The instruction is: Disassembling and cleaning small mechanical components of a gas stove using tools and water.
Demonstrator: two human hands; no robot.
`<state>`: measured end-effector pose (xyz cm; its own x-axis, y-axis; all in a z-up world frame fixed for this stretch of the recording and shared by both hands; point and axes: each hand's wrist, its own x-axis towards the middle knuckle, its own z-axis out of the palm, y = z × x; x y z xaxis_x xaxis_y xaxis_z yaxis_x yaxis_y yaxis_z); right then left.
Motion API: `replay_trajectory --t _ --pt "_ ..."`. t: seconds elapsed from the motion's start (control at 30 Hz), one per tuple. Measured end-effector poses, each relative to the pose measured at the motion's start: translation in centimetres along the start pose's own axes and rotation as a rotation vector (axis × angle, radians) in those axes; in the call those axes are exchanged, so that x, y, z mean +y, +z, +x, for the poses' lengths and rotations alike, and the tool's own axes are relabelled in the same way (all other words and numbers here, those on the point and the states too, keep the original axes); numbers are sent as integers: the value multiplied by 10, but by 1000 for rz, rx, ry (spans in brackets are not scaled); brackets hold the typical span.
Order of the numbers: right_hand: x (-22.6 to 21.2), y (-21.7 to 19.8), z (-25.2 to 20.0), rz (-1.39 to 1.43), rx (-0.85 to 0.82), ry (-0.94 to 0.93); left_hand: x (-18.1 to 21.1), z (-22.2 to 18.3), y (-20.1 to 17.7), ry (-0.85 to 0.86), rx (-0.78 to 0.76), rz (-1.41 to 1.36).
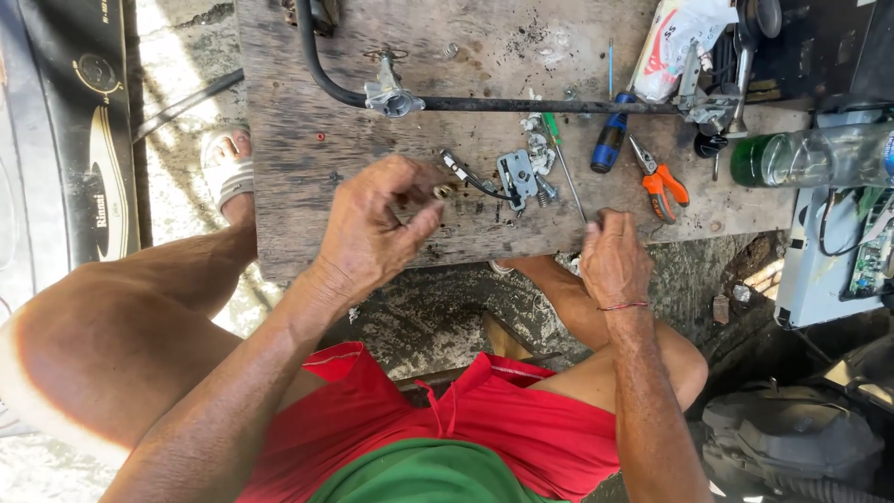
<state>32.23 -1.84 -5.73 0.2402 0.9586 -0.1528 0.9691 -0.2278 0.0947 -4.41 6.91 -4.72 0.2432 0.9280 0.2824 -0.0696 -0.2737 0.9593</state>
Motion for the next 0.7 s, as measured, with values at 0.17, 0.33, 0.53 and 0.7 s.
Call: replay_trajectory --t 0.17,0.33,0.53,0.7 --pt "2 16 4 -67 72 -115 1 7 -10 -36 53 52" --pt "-24 -22 -16 37 73 -161 15 10 -13 -42 73 119" --pt "-10 -35 -56 566 -186 43 23 8 -5 -10 54 65" --pt "-21 -37 -91 1670 -118 324 22 3 6 18 22 1"
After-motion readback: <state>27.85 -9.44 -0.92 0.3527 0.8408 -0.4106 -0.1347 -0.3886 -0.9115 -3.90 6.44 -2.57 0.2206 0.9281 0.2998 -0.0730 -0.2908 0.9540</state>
